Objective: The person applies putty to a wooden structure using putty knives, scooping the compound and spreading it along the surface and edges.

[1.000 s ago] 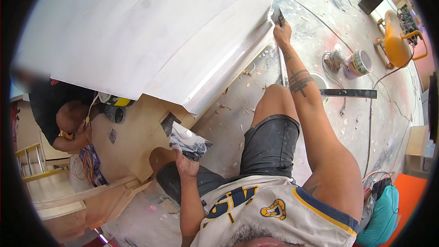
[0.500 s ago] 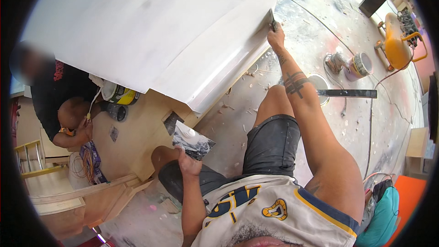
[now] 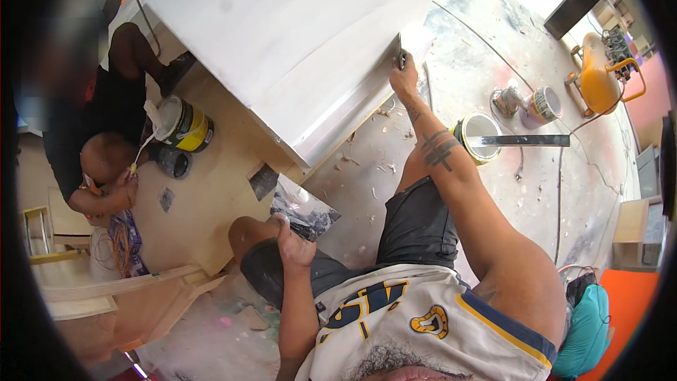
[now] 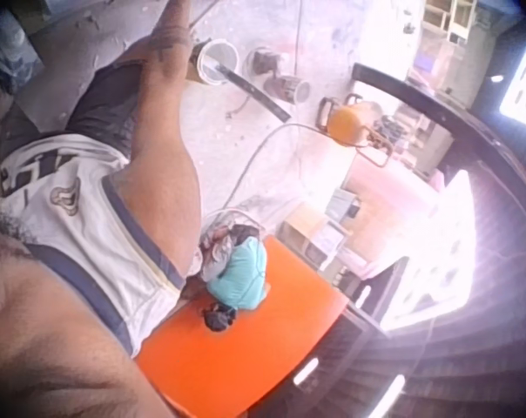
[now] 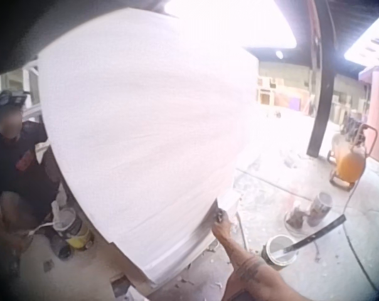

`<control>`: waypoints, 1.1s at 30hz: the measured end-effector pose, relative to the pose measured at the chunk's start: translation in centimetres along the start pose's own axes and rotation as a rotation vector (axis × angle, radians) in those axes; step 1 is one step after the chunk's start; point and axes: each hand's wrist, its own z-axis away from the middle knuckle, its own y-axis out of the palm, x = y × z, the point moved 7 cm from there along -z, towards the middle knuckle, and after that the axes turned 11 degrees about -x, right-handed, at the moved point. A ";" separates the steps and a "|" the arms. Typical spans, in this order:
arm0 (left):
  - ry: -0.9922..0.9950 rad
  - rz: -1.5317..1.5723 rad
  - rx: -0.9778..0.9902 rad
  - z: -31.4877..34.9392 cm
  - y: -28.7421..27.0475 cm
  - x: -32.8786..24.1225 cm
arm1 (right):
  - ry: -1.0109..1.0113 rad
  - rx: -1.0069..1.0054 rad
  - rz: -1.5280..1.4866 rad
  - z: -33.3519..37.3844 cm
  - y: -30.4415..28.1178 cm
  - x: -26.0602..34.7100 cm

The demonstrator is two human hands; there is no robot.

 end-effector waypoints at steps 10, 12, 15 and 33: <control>-0.013 0.036 0.117 1.2 1.7 -0.4 | 0.016 0.042 -0.054 7.3 1.0 2.3; -0.017 0.033 0.141 1.3 2.4 -0.3 | -0.012 0.042 -0.090 8.2 0.9 2.6; 0.006 0.063 0.112 1.8 1.7 -1.1 | -0.027 0.082 -0.106 11.8 1.9 4.3; 0.122 0.324 0.138 2.8 0.4 -4.3 | -0.146 0.190 -0.157 27.5 4.2 8.9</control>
